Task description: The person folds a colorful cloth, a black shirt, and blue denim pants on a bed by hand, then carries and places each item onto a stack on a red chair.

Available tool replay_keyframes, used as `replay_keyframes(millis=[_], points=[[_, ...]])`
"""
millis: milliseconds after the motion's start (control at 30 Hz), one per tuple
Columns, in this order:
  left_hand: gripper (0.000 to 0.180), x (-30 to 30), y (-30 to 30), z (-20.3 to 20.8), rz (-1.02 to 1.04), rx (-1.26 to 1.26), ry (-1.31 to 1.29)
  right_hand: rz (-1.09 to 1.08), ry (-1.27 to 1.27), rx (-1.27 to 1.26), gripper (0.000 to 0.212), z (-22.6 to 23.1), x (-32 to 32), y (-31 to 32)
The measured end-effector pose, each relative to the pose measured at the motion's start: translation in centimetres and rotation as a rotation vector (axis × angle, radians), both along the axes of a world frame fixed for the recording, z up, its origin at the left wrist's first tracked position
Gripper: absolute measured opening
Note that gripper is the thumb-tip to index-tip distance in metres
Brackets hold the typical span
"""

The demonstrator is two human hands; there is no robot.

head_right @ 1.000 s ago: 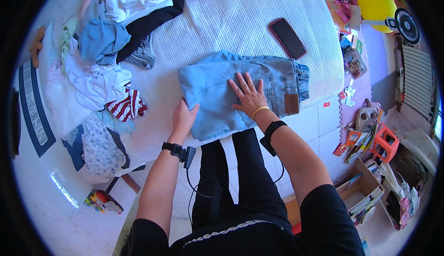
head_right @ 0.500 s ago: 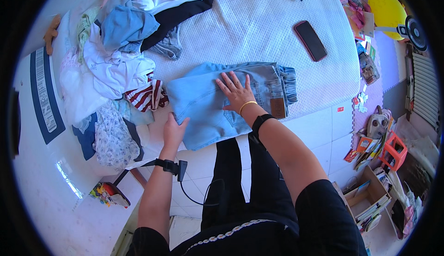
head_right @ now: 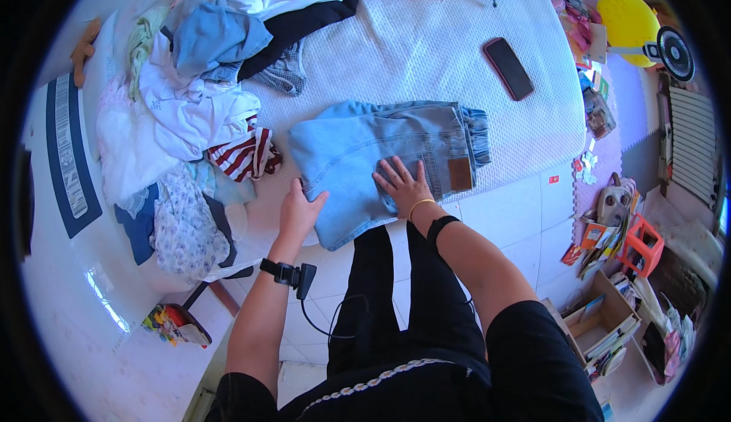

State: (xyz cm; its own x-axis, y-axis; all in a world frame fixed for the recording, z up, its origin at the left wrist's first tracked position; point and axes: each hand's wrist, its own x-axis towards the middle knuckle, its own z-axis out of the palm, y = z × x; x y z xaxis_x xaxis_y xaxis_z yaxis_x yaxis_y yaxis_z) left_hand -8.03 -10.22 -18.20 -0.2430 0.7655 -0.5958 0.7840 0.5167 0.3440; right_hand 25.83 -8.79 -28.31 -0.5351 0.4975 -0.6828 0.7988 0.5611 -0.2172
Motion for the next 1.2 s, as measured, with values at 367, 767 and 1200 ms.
replay_keyframes(millis=[367,767,1200], points=[[0.066,11.5,2.7,3.3,-0.076,0.127,-0.273,-0.989,0.841,-0.696,0.087,3.5,1.6,5.8],[0.085,21.5,5.7,3.5,-0.450,0.132,-0.483,-1.048,0.941,-0.456,0.055,3.5,14.8,10.2],[0.096,22.9,7.3,-0.5,-0.760,0.262,-0.111,-1.123,0.598,-0.166,0.055,0.4,23.0,15.1]])
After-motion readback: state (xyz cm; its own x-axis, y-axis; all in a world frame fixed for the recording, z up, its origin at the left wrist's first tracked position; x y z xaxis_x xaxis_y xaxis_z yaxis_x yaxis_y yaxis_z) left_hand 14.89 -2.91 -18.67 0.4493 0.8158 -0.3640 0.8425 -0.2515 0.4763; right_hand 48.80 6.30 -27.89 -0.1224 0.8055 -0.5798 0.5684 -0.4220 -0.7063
